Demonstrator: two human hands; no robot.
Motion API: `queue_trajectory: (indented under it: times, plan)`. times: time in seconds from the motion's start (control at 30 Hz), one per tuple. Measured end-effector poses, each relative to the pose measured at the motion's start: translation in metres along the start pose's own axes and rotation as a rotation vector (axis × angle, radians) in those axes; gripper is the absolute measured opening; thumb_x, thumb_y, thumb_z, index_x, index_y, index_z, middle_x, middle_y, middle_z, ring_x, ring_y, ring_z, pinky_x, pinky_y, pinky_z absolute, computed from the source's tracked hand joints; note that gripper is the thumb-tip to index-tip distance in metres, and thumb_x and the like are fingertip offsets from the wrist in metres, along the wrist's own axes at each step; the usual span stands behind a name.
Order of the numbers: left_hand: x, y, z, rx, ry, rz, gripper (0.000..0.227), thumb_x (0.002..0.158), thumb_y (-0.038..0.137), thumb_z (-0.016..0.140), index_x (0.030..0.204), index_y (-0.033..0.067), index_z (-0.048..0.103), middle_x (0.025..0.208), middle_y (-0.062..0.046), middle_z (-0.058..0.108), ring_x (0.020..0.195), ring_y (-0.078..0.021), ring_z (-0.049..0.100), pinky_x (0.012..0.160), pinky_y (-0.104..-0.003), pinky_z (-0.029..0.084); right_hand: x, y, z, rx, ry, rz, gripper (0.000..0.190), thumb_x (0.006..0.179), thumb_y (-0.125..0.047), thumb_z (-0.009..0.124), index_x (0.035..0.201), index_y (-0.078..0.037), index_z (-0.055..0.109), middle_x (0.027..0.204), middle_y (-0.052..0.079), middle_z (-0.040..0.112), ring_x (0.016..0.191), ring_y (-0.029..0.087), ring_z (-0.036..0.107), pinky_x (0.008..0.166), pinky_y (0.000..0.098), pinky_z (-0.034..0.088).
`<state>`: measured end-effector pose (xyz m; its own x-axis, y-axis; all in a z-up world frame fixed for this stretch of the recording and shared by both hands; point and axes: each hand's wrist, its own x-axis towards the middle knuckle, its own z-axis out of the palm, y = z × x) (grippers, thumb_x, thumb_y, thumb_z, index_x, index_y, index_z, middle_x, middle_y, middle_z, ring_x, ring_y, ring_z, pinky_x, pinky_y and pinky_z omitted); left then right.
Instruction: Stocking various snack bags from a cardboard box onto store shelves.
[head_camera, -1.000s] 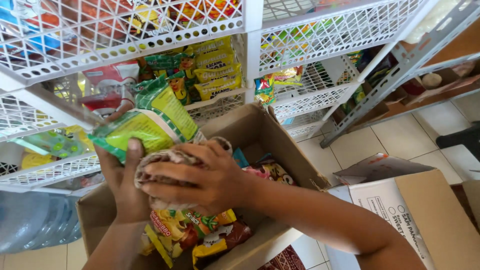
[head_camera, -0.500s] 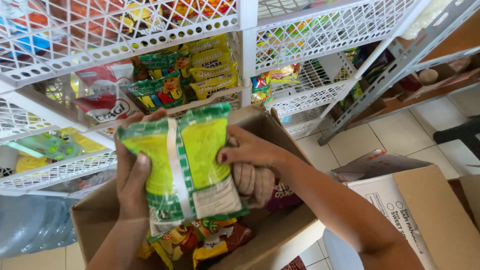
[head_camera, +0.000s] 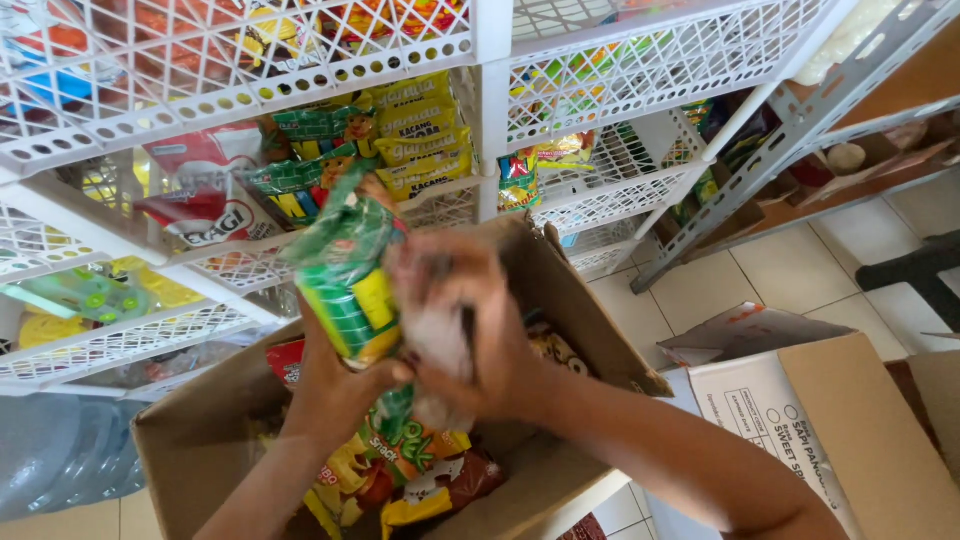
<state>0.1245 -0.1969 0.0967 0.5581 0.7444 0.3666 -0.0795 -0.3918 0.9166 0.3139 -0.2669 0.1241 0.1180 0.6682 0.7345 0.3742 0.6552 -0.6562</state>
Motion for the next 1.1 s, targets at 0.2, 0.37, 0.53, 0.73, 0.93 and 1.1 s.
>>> queue_trajectory:
  times: [0.2,0.37,0.53,0.73,0.93,1.1]
  plan:
    - [-0.014,-0.019,-0.018,-0.274,-0.081,-0.394,0.090,0.071,0.023,0.090,0.146,0.0030,0.044,0.133,-0.015,0.065,0.119,-0.0249,0.066,0.101,-0.041,0.055,0.013,-0.004,-0.013,-0.162,-0.062,-0.244,0.040,0.092,-0.012,0.077,0.124,-0.010,0.054,0.142,0.017,0.053,0.128,0.031,0.058,0.111,0.0405,0.045]
    - [-0.011,-0.010,-0.015,-0.250,-0.086,-0.569,0.087,0.068,0.021,0.088,0.143,0.0064,0.046,0.129,-0.014,0.071,0.119,-0.0237,0.069,0.103,-0.039,0.055,0.025,0.012,-0.026,-0.100,0.056,0.065,0.027,0.095,-0.004,0.066,0.121,-0.002,0.063,0.138,0.014,0.061,0.126,0.026,0.061,0.110,0.0387,0.048]
    - [-0.014,-0.029,-0.017,-0.435,0.016,-0.404,0.084,0.077,0.018,0.085,0.146,0.0052,0.040,0.130,-0.019,0.065,0.120,-0.0316,0.066,0.104,-0.046,0.054,0.025,-0.017,-0.017,-0.363,-0.093,-0.121,0.054,0.083,-0.025,0.074,0.132,-0.005,0.060,0.145,0.013,0.054,0.133,0.034,0.053,0.118,0.0484,0.040]
    - [-0.035,-0.076,-0.034,-0.789,0.239,-0.451,0.071,0.094,0.035,0.068,0.152,0.0040,0.042,0.141,-0.018,0.058,0.126,-0.0340,0.059,0.103,-0.049,0.048,0.007,-0.030,0.002,-0.565,-0.404,-0.294,0.054,0.093,-0.030,0.078,0.145,-0.021,0.065,0.156,0.003,0.051,0.145,0.028,0.048,0.120,0.0521,0.040]
    - [-0.020,-0.045,-0.026,-0.872,0.091,-0.330,0.074,0.092,0.043,0.067,0.152,0.0059,0.044,0.147,-0.018,0.057,0.131,-0.0337,0.059,0.107,-0.048,0.049,0.020,-0.038,0.006,-0.644,-0.150,-0.302,0.047,0.090,-0.040,0.072,0.134,-0.047,0.059,0.160,0.000,0.035,0.150,0.049,0.025,0.118,0.0776,0.016]
    - [-0.025,-0.050,-0.029,-0.674,0.127,-0.295,0.083,0.088,0.049,0.073,0.151,0.0023,0.046,0.143,-0.018,0.059,0.127,-0.0326,0.061,0.107,-0.047,0.049,-0.011,-0.009,0.011,-0.385,-0.324,-0.346,0.048,0.103,-0.042,0.073,0.145,-0.051,0.052,0.169,0.003,0.021,0.157,0.047,0.030,0.128,0.0665,0.027]
